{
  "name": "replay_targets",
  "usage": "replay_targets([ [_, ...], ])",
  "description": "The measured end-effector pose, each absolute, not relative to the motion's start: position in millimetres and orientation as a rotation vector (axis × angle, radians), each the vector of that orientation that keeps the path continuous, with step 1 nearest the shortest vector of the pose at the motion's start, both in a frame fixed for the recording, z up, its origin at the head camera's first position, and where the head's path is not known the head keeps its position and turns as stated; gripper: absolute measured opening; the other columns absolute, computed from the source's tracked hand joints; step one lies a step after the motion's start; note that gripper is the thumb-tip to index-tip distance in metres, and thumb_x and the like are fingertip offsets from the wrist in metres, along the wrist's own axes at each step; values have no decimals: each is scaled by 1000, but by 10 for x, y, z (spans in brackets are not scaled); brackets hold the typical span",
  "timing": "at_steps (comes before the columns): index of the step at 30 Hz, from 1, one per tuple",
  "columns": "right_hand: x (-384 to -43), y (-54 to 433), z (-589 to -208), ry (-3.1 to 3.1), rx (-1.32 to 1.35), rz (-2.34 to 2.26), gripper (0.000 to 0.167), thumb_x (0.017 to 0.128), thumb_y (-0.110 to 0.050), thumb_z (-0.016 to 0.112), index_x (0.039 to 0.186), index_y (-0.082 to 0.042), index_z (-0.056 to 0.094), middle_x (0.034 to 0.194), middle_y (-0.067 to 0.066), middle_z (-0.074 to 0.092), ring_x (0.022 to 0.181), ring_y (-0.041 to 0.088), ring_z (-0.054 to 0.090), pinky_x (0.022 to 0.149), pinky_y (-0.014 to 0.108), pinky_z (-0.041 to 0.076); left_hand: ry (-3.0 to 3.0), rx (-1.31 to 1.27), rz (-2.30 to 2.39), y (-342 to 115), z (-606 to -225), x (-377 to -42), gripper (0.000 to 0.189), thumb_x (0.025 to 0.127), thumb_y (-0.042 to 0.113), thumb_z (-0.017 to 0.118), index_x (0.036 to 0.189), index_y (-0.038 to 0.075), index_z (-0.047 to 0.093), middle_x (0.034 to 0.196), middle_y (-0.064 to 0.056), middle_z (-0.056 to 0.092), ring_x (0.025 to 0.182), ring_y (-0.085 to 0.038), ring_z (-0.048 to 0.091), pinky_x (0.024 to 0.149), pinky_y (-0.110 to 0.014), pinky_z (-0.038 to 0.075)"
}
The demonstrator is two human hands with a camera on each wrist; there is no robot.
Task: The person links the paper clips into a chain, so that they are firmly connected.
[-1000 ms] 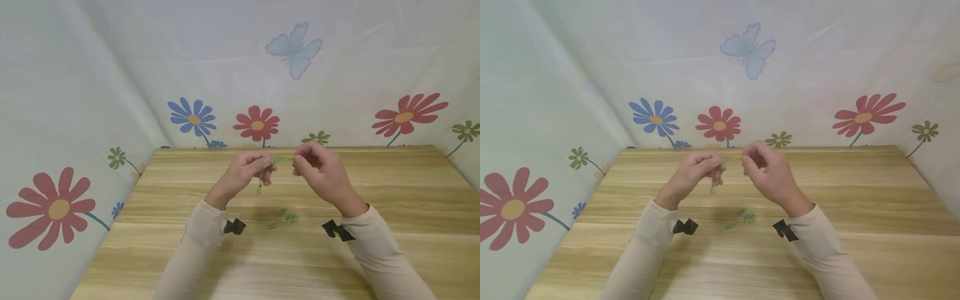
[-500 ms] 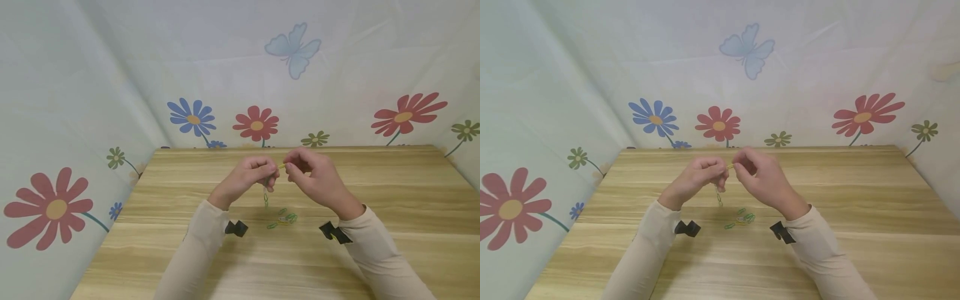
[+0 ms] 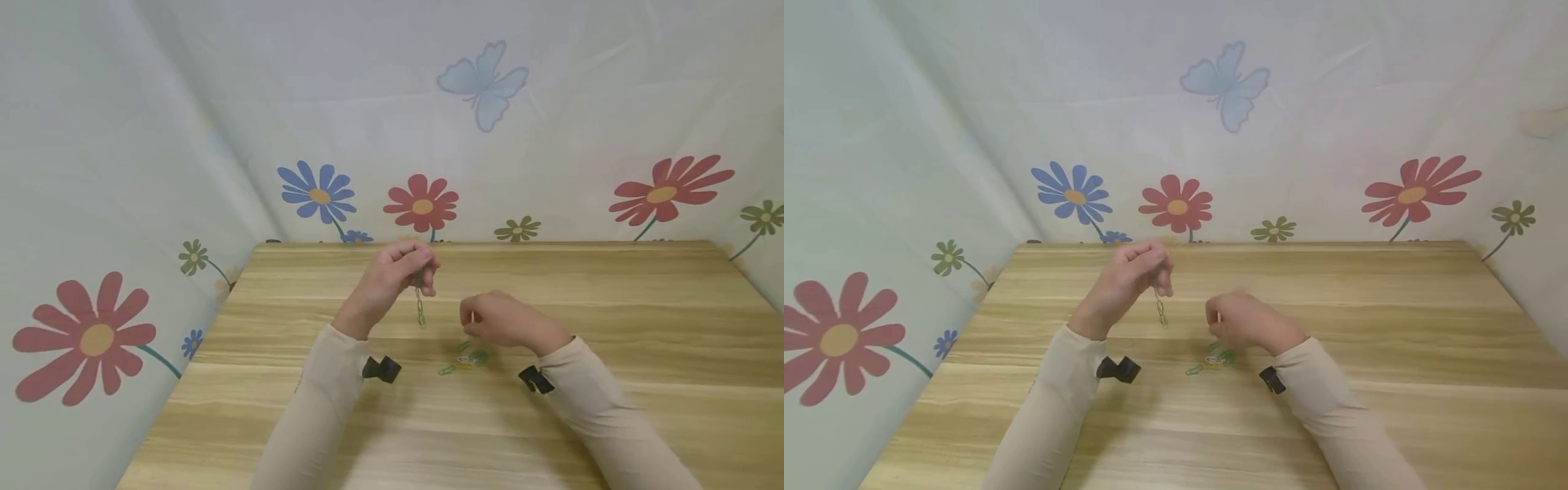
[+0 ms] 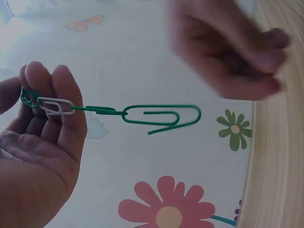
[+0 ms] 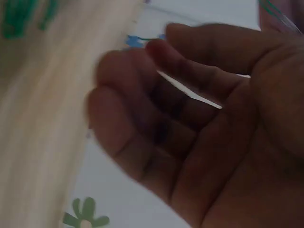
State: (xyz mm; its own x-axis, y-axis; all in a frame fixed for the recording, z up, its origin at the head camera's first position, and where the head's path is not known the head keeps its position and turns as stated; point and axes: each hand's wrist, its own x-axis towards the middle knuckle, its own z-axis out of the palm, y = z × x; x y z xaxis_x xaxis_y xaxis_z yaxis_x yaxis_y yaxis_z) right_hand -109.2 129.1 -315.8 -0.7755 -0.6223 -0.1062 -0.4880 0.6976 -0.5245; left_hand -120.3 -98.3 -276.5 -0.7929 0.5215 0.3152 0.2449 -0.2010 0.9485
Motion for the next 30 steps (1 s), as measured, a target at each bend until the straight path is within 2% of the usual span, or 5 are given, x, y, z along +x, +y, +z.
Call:
replay_targets([
  [7, -1046, 1143, -3434, 2665, -855, -441, 19, 88, 3, 68, 78, -10, 59, 71, -2, 53, 65, 15, 47, 61, 30, 44, 1789, 827, 2264, -972, -2719, -1236, 21, 103, 15, 52, 91, 3, 64, 71, -6, 57, 59, -19, 54, 68, -31, 57],
  [14, -1034, 1126, -3480, 2674, -738, -415, 17, 89, 1, 68, 80, -10, 58, 74, 0, 54, 69, 17, 50, 65, 34, 47, 1773, 847, 2265, -955, -2717, -1255, 21, 103, 13, 51, 89, 3, 64, 71, -6, 56, 59, -18, 53, 66, -30, 56],
  [21, -1112, 1151, -3580, 2608, -669, -522, 19, 86, -11, 74, 77, -11, 57, 72, 0, 55, 65, 16, 50, 60, 32, 44, 1783, 841, 2255, -964, -2742, -1248, 22, 102, 14, 52, 89, 1, 64, 71, -7, 56, 59, -19, 54, 66, -29, 56],
  [24, -1130, 1161, -3630, 2602, -699, -568, 22, 85, -13, 74, 74, -12, 55, 68, -1, 53, 60, 14, 49, 56, 30, 42, 1781, 841, 2250, -971, -2760, -1244, 26, 103, 13, 52, 90, -8, 60, 71, -7, 56, 59, -18, 54, 66, -29, 56],
  [30, -1226, 1219, -3593, 2628, -835, -841, 22, 80, -1, 65, 72, -14, 49, 65, -4, 47, 57, 11, 44, 54, 27, 37, 1823, 848, 2224, -988, -2757, -1243, 23, 103, 14, 53, 90, -2, 62, 72, -7, 56, 61, -18, 55, 66, -29, 55],
])
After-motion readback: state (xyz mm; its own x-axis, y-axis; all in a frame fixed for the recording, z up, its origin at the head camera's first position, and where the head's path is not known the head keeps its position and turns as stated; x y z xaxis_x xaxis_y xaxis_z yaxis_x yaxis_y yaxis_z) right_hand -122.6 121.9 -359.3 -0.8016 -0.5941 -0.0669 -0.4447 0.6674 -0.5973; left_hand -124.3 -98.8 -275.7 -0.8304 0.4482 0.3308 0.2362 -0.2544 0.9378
